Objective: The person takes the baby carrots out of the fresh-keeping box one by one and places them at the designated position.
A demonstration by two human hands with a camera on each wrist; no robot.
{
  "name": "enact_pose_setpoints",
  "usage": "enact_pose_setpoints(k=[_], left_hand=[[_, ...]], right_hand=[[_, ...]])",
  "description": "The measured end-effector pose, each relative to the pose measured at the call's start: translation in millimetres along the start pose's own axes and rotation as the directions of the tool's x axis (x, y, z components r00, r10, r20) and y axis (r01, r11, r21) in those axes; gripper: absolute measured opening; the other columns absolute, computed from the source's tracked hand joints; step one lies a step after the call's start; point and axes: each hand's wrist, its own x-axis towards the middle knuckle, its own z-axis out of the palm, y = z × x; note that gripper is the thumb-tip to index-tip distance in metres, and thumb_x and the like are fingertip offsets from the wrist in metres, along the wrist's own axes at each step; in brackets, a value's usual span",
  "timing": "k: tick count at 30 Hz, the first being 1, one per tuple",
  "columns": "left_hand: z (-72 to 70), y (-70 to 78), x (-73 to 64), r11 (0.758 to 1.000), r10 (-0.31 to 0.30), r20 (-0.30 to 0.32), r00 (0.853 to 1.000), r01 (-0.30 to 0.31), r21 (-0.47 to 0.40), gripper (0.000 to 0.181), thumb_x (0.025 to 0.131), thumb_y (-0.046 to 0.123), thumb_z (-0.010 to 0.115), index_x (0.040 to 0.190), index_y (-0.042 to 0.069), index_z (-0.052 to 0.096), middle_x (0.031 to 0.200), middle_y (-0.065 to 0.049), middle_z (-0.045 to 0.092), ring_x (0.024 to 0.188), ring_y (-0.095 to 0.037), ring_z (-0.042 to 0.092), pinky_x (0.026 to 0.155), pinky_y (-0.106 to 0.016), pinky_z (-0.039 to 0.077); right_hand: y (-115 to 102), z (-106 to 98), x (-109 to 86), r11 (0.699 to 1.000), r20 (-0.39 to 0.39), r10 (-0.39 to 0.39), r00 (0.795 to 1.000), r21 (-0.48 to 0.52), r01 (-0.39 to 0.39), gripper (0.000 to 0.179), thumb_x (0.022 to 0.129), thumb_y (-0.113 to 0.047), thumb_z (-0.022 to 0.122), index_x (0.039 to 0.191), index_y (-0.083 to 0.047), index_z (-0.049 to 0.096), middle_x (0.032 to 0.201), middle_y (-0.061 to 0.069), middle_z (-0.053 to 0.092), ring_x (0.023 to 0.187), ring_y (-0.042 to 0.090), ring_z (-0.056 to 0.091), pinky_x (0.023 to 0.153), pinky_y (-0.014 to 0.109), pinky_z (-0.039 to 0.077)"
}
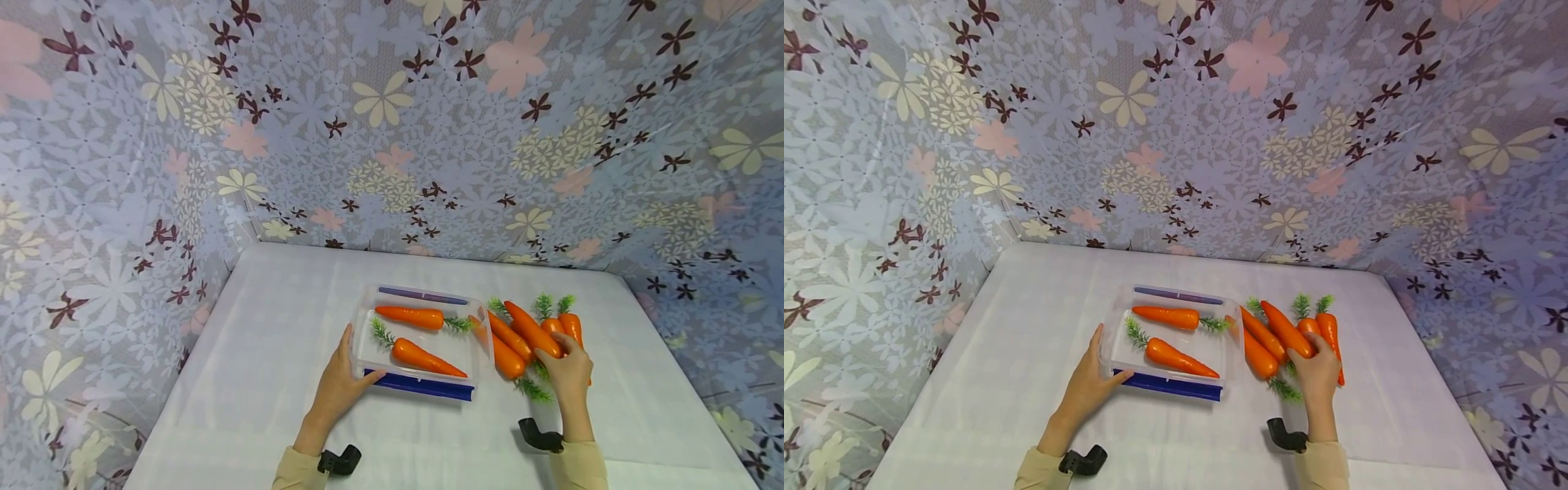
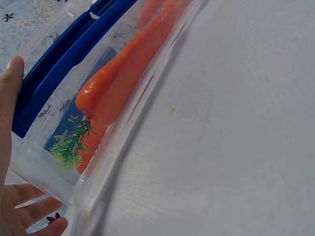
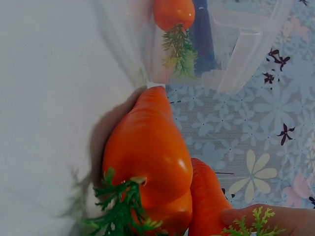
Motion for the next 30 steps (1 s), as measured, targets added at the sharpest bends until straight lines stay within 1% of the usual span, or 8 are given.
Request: enact_pose_setpoints(k=[8, 16, 20, 25, 27, 28, 29, 30], left_hand=[[0.8, -0.4, -0.3, 1.0, 0.005, -0.004, 1.0, -0.005, -0.008, 0.109, 0.074, 0.055, 0.075, 0.154, 0.015, 0.012, 0.154, -0.019, 0.031, 0.135, -0.038, 0.041, 0.108, -0.055, 0.037], [-9.6, -2.3, 6.0, 0.999, 0.032, -0.029, 0.999, -0.032, 0.021, 0.11, 0.074, 0.054, 0.075, 0.154, 0.012, 0.012, 0.151, -0.022, 0.034, 0.133, -0.039, 0.042, 0.105, -0.055, 0.039], [-2.6, -0.4, 3.6, 1.0, 0.022, -0.036, 0.999, -0.022, 0.005, 0.111, 0.073, 0.056, 0.075, 0.154, 0.012, 0.013, 0.15, -0.022, 0.036, 0.133, -0.037, 0.043, 0.106, -0.054, 0.039], [11.3, 1.3, -7.8, 1.0, -0.005, -0.014, 1.0, 0.005, -0.009, 0.113, 0.072, 0.06, 0.073, 0.154, 0.012, 0.011, 0.15, -0.022, 0.036, 0.132, -0.038, 0.044, 0.104, -0.055, 0.04], [14.3, 1.6, -10.6, 1.0, -0.007, -0.021, 1.0, 0.007, -0.001, 0.113, 0.072, 0.059, 0.073, 0.154, 0.012, 0.011, 0.15, -0.022, 0.037, 0.131, -0.038, 0.044, 0.103, -0.055, 0.041], [15.0, 1.4, -11.2, 1.0, -0.007, -0.03, 1.0, 0.007, 0.007, 0.113, 0.072, 0.059, 0.074, 0.154, 0.013, 0.011, 0.149, -0.022, 0.037, 0.131, -0.038, 0.045, 0.103, -0.055, 0.041], [15.0, 1.4, -11.5, 1.0, -0.007, -0.037, 0.999, 0.008, 0.009, 0.112, 0.072, 0.058, 0.074, 0.154, 0.013, 0.011, 0.149, -0.022, 0.037, 0.131, -0.038, 0.045, 0.103, -0.055, 0.041], [14.5, 1.7, -11.4, 1.0, -0.008, -0.042, 0.999, 0.008, 0.003, 0.112, 0.072, 0.057, 0.074, 0.154, 0.013, 0.011, 0.149, -0.022, 0.037, 0.131, -0.038, 0.045, 0.103, -0.055, 0.041]], right_hand=[[2.1, -3.1, -0.5, 1.0, 0.013, -0.016, 1.0, -0.002, 0.016, 0.044, 0.08, -0.005, 0.072, 0.12, 0.009, 0.059, 0.115, 0.034, 0.061, 0.103, 0.047, 0.055, 0.086, 0.053, 0.045], [-6.3, 3.5, 1.6, 1.0, 0.016, -0.021, 1.0, 0.015, 0.02, 0.045, 0.08, -0.005, 0.072, 0.121, 0.009, 0.059, 0.117, 0.035, 0.059, 0.105, 0.05, 0.055, 0.087, 0.055, 0.045], [-7.1, -2.3, 3.1, 0.999, -0.001, -0.036, 0.999, 0.005, 0.036, 0.042, 0.082, -0.005, 0.07, 0.12, 0.009, 0.059, 0.117, 0.034, 0.06, 0.107, 0.049, 0.055, 0.088, 0.055, 0.044], [12.7, -6.0, 9.3, 0.999, 0.069, 0.027, 0.997, -0.046, -0.023, 0.044, 0.087, -0.013, 0.068, 0.125, 0.006, 0.057, 0.123, 0.03, 0.059, 0.11, 0.045, 0.055, 0.084, 0.053, 0.048], [29.8, 1.0, 16.2, 1.0, 0.097, 0.025, 0.995, -0.005, -0.025, 0.048, 0.087, -0.021, 0.07, 0.127, 0.002, 0.058, 0.125, 0.027, 0.059, 0.109, 0.044, 0.055, 0.08, 0.051, 0.051], [40.2, 8.5, 20.6, 0.999, 0.096, 0.005, 0.995, 0.032, -0.008, 0.049, 0.086, -0.026, 0.071, 0.127, -0.001, 0.059, 0.123, 0.025, 0.061, 0.107, 0.04, 0.057, 0.077, 0.044, 0.053], [57.7, 25.0, 31.5, 0.98, 0.07, -0.106, 0.992, 0.177, 0.092, 0.047, 0.086, -0.025, 0.071, 0.127, -0.005, 0.06, 0.124, 0.019, 0.063, 0.107, 0.032, 0.06, 0.075, 0.035, 0.055], [68.8, 34.1, 39.9, 0.932, 0.126, -0.231, 0.965, 0.313, 0.183, 0.047, 0.09, -0.024, 0.066, 0.129, 0.001, 0.057, 0.129, 0.024, 0.058, 0.111, 0.037, 0.058, 0.077, 0.033, 0.055]])
